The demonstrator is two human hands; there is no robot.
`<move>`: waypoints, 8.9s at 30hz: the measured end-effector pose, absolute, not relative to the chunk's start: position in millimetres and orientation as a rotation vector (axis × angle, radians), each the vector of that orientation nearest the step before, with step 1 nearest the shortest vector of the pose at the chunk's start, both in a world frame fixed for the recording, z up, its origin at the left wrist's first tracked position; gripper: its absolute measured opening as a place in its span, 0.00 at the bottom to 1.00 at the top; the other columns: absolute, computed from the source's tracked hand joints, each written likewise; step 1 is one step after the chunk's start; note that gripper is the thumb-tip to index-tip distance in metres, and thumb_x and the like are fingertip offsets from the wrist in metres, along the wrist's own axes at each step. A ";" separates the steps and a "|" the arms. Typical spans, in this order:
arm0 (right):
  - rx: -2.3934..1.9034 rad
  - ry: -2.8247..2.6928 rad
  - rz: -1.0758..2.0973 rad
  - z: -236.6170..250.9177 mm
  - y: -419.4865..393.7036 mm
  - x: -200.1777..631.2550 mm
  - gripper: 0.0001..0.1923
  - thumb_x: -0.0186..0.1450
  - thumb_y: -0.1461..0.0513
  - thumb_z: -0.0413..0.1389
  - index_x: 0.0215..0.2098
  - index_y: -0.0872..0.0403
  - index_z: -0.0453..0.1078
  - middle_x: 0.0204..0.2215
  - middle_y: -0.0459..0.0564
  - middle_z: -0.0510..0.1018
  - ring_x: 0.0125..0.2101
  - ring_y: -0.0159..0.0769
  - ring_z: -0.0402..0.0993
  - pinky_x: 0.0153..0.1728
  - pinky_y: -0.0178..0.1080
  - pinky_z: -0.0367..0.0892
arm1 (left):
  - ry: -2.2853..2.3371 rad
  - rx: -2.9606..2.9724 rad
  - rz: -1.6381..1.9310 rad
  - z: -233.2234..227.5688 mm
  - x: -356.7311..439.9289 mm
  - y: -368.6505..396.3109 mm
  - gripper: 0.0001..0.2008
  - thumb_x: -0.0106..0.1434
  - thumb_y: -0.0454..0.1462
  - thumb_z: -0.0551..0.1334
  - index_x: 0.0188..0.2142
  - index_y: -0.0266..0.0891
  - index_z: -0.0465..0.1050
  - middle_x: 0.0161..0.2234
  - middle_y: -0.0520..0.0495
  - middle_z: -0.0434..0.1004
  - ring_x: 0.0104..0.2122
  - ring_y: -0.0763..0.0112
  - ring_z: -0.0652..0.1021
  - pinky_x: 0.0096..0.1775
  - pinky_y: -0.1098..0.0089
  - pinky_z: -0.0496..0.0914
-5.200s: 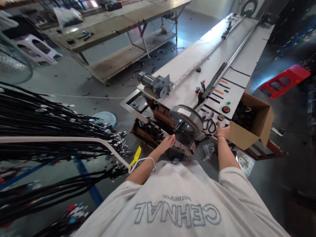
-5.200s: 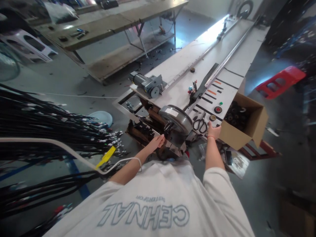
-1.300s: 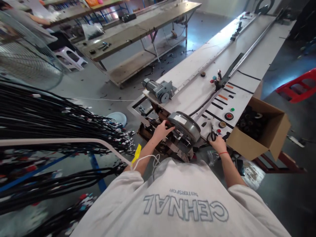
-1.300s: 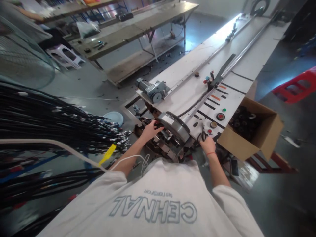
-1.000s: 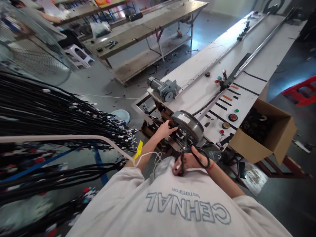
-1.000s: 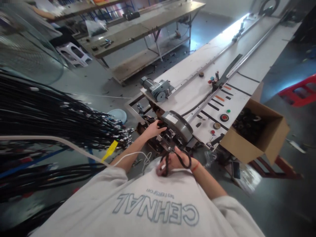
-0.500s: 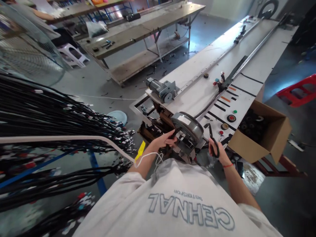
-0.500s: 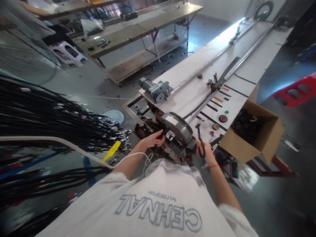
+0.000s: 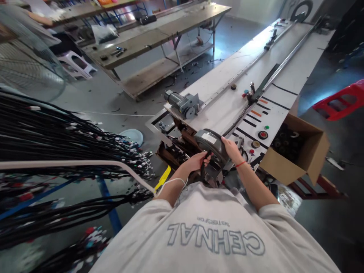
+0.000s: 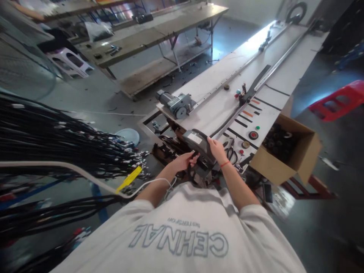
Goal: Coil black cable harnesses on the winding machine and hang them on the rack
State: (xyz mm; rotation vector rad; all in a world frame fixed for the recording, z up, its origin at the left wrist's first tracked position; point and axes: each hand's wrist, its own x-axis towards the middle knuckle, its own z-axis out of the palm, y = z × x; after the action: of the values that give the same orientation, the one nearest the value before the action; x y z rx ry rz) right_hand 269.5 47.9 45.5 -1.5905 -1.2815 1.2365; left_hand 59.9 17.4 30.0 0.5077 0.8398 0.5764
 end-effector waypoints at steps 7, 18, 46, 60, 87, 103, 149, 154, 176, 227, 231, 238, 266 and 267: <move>-1.568 -1.299 1.074 1.8 44.9 297.2 0.29 0.62 0.38 0.44 0.26 0.52 0.69 0.26 0.49 0.75 0.34 0.42 0.70 0.41 0.42 0.67 | 1.370 1.507 0.316 40.6 81.6 20.5 0.11 0.67 0.37 0.57 0.28 0.36 0.71 0.15 0.54 0.68 0.18 0.72 0.70 0.27 0.72 0.63; -2.682 -1.488 0.544 14.0 155.1 484.5 0.37 0.69 0.41 0.42 0.61 0.59 0.63 0.57 0.65 0.69 0.62 0.55 0.56 0.60 0.56 0.47 | 1.512 1.714 0.489 11.3 71.4 7.0 0.09 0.67 0.39 0.53 0.39 0.38 0.69 0.37 0.42 0.77 0.39 0.60 0.78 0.44 0.62 0.71; -2.776 -1.461 0.591 10.6 151.0 464.9 0.36 0.66 0.46 0.51 0.62 0.63 0.57 0.51 0.69 0.73 0.54 0.56 0.69 0.53 0.51 0.59 | 1.526 1.357 0.461 -14.6 -13.0 -77.3 0.27 0.54 0.60 0.57 0.32 0.38 0.76 0.20 0.51 0.71 0.24 0.68 0.70 0.29 0.69 0.65; -1.989 -1.487 0.378 54.8 75.0 372.4 0.24 0.72 0.55 0.40 0.62 0.57 0.58 0.45 0.58 0.76 0.40 0.40 0.75 0.44 0.41 0.68 | 1.289 1.128 0.684 -0.2 47.7 -23.5 0.35 0.54 0.69 0.52 0.30 0.39 0.65 0.17 0.59 0.52 0.18 0.78 0.56 0.22 0.73 0.52; -1.496 -1.979 0.812 -4.2 -4.1 197.5 0.08 0.69 0.63 0.45 0.36 0.51 0.66 0.34 0.52 0.76 0.34 0.40 0.74 0.39 0.41 0.69 | 1.284 1.525 0.650 -4.1 28.4 3.9 0.18 0.68 0.44 0.50 0.29 0.38 0.71 0.24 0.50 0.72 0.27 0.70 0.71 0.33 0.71 0.66; -1.218 -2.288 0.620 36.8 2.1 183.4 0.17 0.69 0.62 0.46 0.53 0.50 0.67 0.51 0.54 0.74 0.52 0.44 0.70 0.57 0.50 0.61 | 1.472 1.830 0.594 -6.1 34.2 -25.1 0.10 0.65 0.37 0.57 0.43 0.37 0.74 0.40 0.38 0.80 0.39 0.59 0.79 0.43 0.66 0.68; -2.574 -0.522 0.260 -50.1 18.2 387.0 0.36 0.63 0.39 0.52 0.52 0.60 0.66 0.51 0.70 0.74 0.52 0.60 0.72 0.52 0.56 0.66 | 1.278 1.724 0.467 -42.3 10.7 -34.8 0.09 0.63 0.41 0.59 0.33 0.38 0.72 0.29 0.48 0.76 0.31 0.67 0.75 0.36 0.70 0.66; -2.550 -0.532 0.251 -49.4 18.4 385.5 0.35 0.65 0.38 0.48 0.51 0.60 0.67 0.49 0.71 0.74 0.51 0.60 0.72 0.51 0.57 0.67 | 1.347 1.796 0.305 -53.6 -16.5 -43.5 0.10 0.63 0.42 0.58 0.37 0.39 0.73 0.32 0.47 0.78 0.33 0.66 0.76 0.37 0.71 0.66; -2.581 -0.528 0.319 -43.6 16.9 383.9 0.36 0.61 0.40 0.56 0.54 0.59 0.65 0.52 0.68 0.74 0.52 0.58 0.71 0.52 0.53 0.67 | 1.414 1.600 0.355 -22.9 -37.7 -76.7 0.19 0.65 0.49 0.53 0.32 0.37 0.73 0.23 0.49 0.74 0.25 0.68 0.73 0.30 0.71 0.64; -2.535 -0.502 0.290 -49.2 17.6 386.7 0.37 0.59 0.40 0.59 0.53 0.60 0.66 0.50 0.70 0.74 0.52 0.60 0.71 0.52 0.54 0.66 | 1.358 1.656 0.408 -14.8 2.4 -47.3 0.16 0.64 0.46 0.57 0.27 0.37 0.72 0.21 0.52 0.71 0.24 0.70 0.71 0.30 0.71 0.63; -2.520 -0.520 0.277 -50.6 16.9 387.3 0.37 0.60 0.41 0.59 0.53 0.60 0.66 0.51 0.70 0.74 0.52 0.59 0.71 0.53 0.53 0.66 | 1.404 1.671 0.459 -12.9 18.3 -37.9 0.15 0.65 0.45 0.57 0.29 0.38 0.72 0.24 0.50 0.74 0.28 0.68 0.73 0.32 0.71 0.64; -2.543 -0.505 0.286 -47.0 17.0 384.7 0.37 0.60 0.40 0.58 0.53 0.60 0.66 0.50 0.69 0.75 0.52 0.59 0.72 0.52 0.52 0.66 | 1.464 1.732 0.454 -18.3 26.8 -31.7 0.12 0.64 0.44 0.59 0.33 0.37 0.72 0.30 0.46 0.77 0.31 0.66 0.75 0.35 0.70 0.65; -2.566 -0.519 0.289 -45.9 17.6 386.6 0.37 0.60 0.39 0.58 0.53 0.59 0.66 0.52 0.68 0.74 0.52 0.58 0.72 0.52 0.52 0.67 | 1.417 1.633 0.556 -20.2 21.9 -33.5 0.12 0.65 0.44 0.58 0.35 0.38 0.72 0.31 0.47 0.78 0.33 0.65 0.76 0.38 0.69 0.67; -2.569 -0.512 0.286 -45.0 17.6 386.1 0.38 0.60 0.39 0.58 0.53 0.60 0.66 0.52 0.69 0.74 0.52 0.58 0.72 0.52 0.52 0.67 | 1.428 1.644 0.539 -21.5 22.4 -32.6 0.13 0.65 0.45 0.57 0.35 0.38 0.72 0.31 0.46 0.78 0.33 0.64 0.76 0.38 0.68 0.67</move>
State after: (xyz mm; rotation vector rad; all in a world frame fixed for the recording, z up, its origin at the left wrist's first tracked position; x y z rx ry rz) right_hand 386.1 17.6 -45.0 -2.5694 -0.5117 0.2857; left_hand 22.4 -32.6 -21.5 1.6438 1.4277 0.5394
